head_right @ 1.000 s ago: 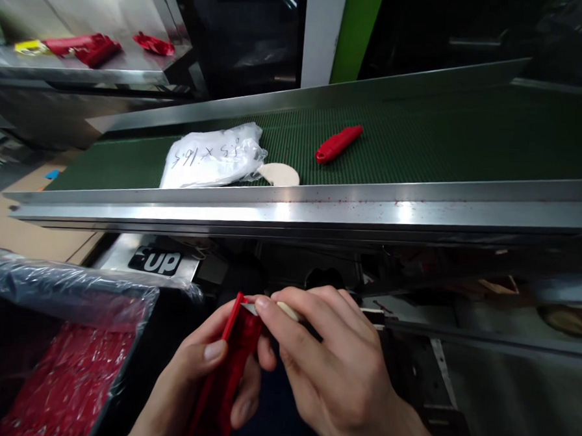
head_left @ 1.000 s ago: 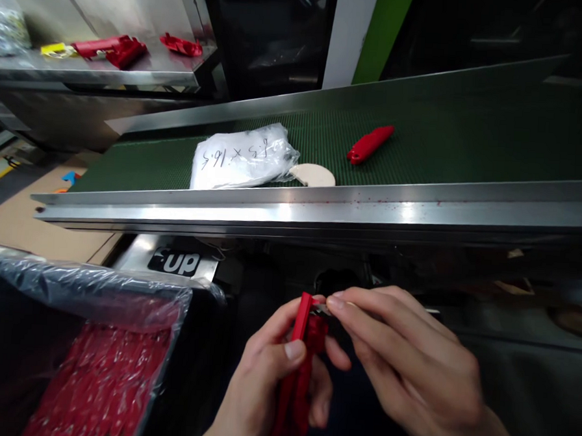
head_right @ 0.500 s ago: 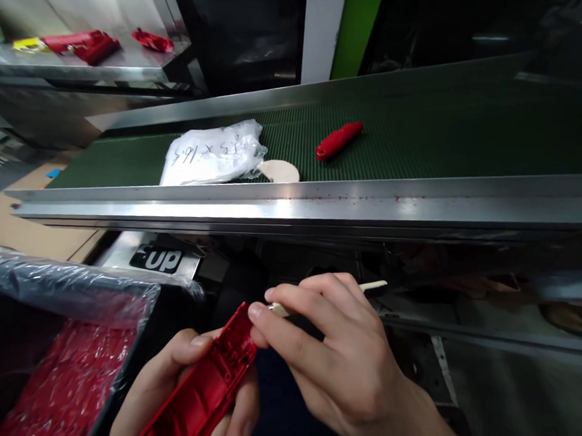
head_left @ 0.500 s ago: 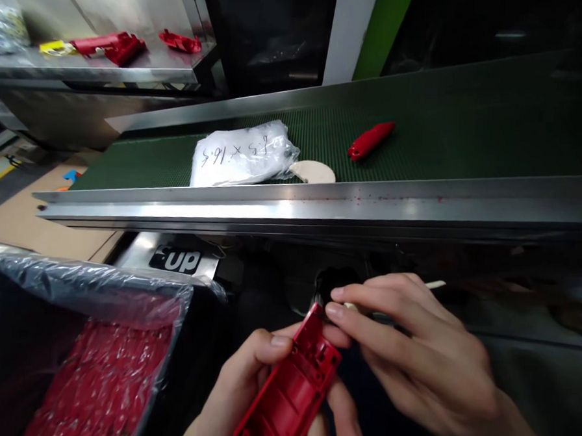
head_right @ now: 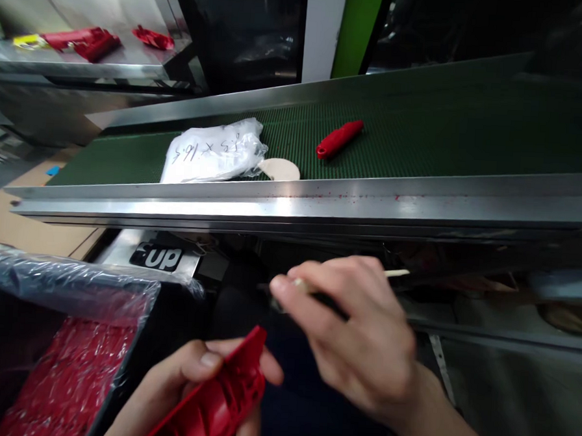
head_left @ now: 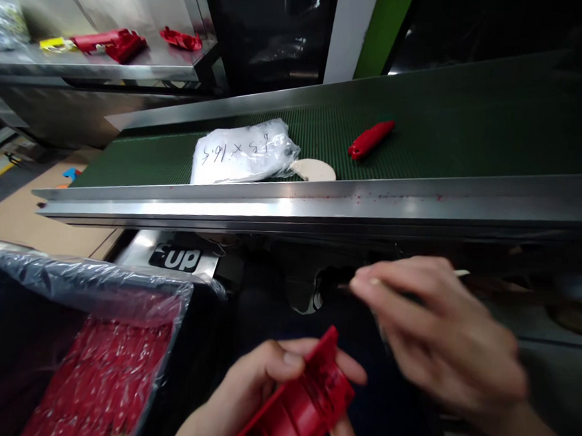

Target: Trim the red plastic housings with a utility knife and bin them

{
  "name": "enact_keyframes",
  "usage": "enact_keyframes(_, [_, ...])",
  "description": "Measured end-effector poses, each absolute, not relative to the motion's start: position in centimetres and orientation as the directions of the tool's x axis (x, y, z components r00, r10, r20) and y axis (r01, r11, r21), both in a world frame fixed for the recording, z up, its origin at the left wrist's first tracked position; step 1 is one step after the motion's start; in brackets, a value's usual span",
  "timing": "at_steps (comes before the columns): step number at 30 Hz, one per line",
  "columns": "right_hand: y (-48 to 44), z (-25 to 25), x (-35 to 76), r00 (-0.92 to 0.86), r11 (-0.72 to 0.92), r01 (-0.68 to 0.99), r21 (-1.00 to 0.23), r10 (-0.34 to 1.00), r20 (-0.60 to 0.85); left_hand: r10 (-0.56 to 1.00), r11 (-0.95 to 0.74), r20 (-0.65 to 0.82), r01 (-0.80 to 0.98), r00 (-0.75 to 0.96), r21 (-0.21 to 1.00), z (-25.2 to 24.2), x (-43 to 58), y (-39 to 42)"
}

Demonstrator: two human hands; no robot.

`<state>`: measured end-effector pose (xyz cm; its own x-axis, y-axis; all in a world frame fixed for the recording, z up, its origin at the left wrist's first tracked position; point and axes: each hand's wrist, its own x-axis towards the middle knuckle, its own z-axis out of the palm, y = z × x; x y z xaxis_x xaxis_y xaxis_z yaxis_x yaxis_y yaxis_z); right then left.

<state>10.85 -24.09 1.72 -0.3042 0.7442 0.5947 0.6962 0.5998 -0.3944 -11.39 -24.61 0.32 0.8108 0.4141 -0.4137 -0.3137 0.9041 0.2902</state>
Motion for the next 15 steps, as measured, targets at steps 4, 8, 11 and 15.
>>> enact_keyframes(4, [-23.8, 2.6, 11.2, -0.099, 0.503, 0.722, -0.475, 0.755, 0.648, 0.328, 0.938, -0.343, -0.258, 0.881, 0.233, -0.4, -11.3, -24.3])
enact_keyframes(8, [-25.0, 2.8, 9.9, -0.161, 0.482, 0.658, -0.579, 0.841, 0.517, 0.554, 0.831, -0.301, -0.499, 0.776, 0.245, -0.3, -10.8, -22.9])
enact_keyframes(11, [-26.4, 2.4, 7.9, -0.215, 0.513, 0.638, -0.575, 0.835, 0.507, 0.748, 0.658, -0.447, -0.640, 0.491, 0.398, 0.7, -10.3, -21.3])
enact_keyframes(15, [-27.4, 2.0, 5.5, -0.332, 0.569, 0.624, -0.535, 0.813, 0.478, 0.846, 0.520, -0.410, -0.692, 0.340, 0.500, 1.1, -9.7, -19.9])
